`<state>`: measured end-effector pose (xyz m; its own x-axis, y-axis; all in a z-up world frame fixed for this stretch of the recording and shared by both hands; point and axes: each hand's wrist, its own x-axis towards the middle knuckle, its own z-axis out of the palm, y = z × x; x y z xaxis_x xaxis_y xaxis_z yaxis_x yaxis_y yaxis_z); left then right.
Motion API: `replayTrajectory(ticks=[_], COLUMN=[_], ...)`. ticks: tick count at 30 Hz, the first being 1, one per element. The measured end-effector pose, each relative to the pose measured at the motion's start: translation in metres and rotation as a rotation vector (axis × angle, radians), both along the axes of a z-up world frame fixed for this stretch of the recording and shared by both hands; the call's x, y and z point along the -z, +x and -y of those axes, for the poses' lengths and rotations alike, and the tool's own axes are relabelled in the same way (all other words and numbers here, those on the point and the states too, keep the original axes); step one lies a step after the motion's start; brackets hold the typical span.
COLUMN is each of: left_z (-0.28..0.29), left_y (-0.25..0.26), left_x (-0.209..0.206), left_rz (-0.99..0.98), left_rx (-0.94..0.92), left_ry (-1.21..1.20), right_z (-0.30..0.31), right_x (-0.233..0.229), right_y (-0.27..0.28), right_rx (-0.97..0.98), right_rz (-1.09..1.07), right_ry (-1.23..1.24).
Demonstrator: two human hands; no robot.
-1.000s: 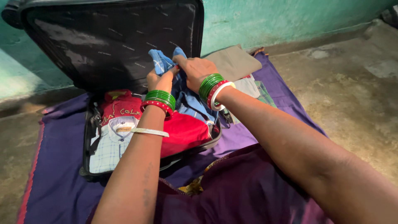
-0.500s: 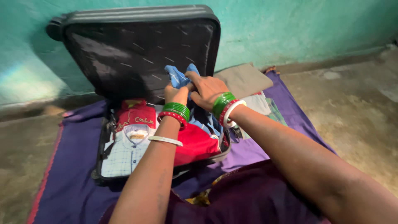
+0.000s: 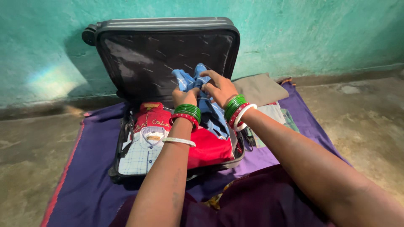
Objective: The person packs a suitcase by folding and placing clothes, including shirts, trousers, and denim shorts, into the main compartment and then rearranging them.
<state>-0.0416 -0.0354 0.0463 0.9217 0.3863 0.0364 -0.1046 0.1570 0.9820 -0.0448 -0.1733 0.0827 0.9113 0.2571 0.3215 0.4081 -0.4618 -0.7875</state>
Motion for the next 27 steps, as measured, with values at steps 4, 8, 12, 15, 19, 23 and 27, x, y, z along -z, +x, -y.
replayTrajectory(ticks=[4,8,12,15,19,23,27], left_z=[-0.004,-0.008,-0.009,-0.008,-0.005,-0.002,0.003], left_y=[0.003,-0.005,-0.01,-0.012,-0.009,-0.002,0.005], left_x=[-0.004,-0.01,-0.016,-0.017,-0.014,-0.006,0.0], left_rz=[-0.026,-0.072,-0.045,-0.061,-0.048,-0.042,-0.017], left_rx=[-0.041,-0.055,-0.026,-0.025,-0.024,0.004,0.0], left_ry=[0.013,0.12,0.067,0.071,0.089,0.058,0.004], right_z=[-0.002,-0.004,-0.007,-0.007,-0.005,-0.001,0.003], right_x=[-0.005,-0.008,-0.009,-0.01,-0.009,-0.008,-0.004], right_y=[0.007,0.006,0.004,0.003,0.003,0.004,0.009], right_rx=[0.011,0.029,0.038,0.048,0.063,0.06,0.084], right_rz=[-0.08,-0.09,-0.1,-0.093,-0.099,-0.098,-0.11], right_ry=[0.082,0.09,0.079,0.053,0.033,0.049,0.102])
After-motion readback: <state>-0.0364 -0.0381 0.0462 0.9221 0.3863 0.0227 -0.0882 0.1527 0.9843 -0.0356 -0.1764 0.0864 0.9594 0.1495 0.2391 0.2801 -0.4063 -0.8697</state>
